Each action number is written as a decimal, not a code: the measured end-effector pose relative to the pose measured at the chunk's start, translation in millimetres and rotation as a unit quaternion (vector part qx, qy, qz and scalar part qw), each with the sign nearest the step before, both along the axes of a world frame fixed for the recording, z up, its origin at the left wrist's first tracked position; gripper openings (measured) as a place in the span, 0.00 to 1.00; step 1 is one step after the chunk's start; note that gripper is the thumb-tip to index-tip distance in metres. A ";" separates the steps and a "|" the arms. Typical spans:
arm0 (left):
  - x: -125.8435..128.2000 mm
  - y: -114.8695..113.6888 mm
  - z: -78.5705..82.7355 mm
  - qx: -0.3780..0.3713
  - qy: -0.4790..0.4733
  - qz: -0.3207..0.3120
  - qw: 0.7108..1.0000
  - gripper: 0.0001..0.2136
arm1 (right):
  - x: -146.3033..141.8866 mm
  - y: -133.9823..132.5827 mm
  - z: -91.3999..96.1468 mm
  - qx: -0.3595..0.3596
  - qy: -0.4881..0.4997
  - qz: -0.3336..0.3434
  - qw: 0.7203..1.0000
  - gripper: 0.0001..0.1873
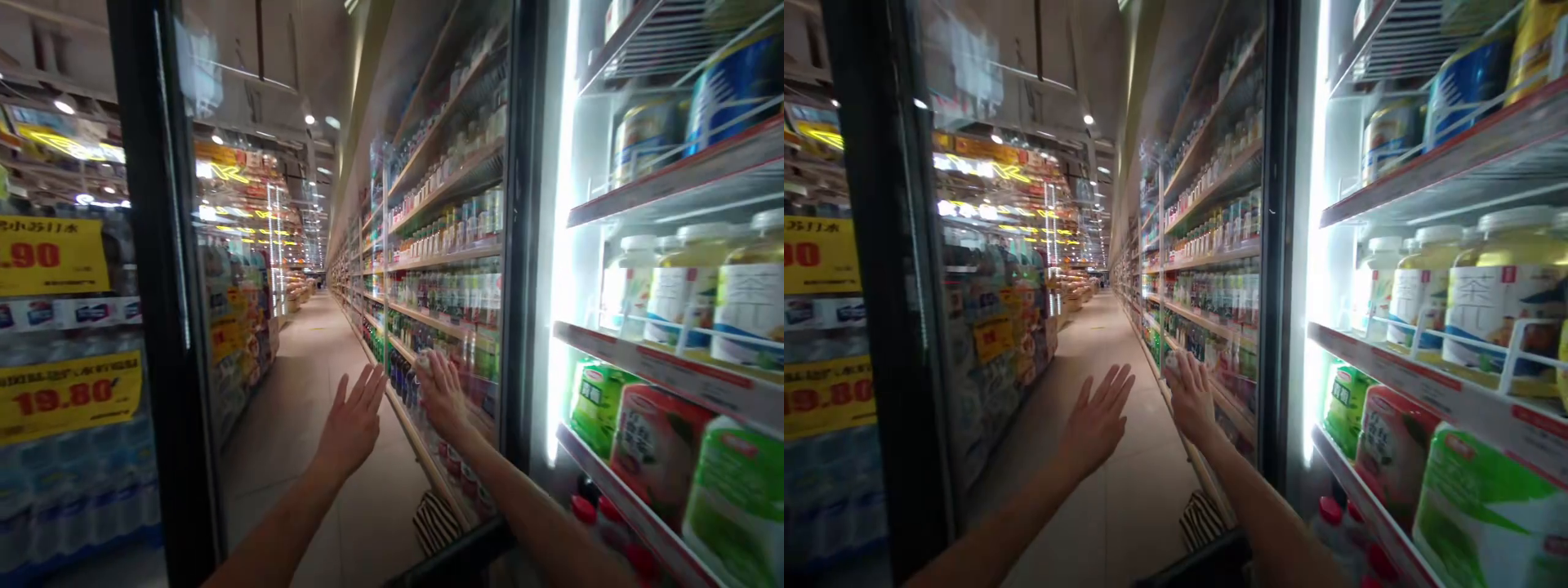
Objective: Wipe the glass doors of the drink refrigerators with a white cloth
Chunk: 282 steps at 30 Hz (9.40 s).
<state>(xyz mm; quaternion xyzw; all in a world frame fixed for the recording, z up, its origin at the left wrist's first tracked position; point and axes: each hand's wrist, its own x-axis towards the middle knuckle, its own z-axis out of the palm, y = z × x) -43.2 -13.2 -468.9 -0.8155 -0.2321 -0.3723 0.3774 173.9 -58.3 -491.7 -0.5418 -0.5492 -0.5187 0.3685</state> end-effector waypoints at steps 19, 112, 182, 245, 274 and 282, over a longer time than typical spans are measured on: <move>-22.4 -11.4 -32.6 -0.059 0.011 0.004 0.998 0.26 | 13.1 -16.1 -46.4 -0.034 0.055 0.001 0.998 0.29; -158.1 -42.7 -102.7 -0.177 -0.026 0.139 0.974 0.26 | -152.9 23.8 -36.1 -0.088 -0.141 0.171 0.971 0.22; -154.6 -10.9 42.7 0.017 -0.133 0.095 0.986 0.26 | -167.9 59.6 108.4 0.078 -0.119 0.149 0.978 0.25; -105.0 17.7 15.3 -0.008 -0.164 0.070 0.984 0.34 | -15.3 19.1 43.7 0.117 0.050 0.025 0.992 0.28; -105.5 19.1 13.8 0.004 -0.166 0.060 0.984 0.34 | 64.7 9.5 54.7 0.171 0.259 -0.025 0.950 0.25; -105.7 22.3 12.6 0.009 -0.172 0.063 0.983 0.33 | 68.6 8.1 62.9 0.120 0.129 0.027 0.984 0.24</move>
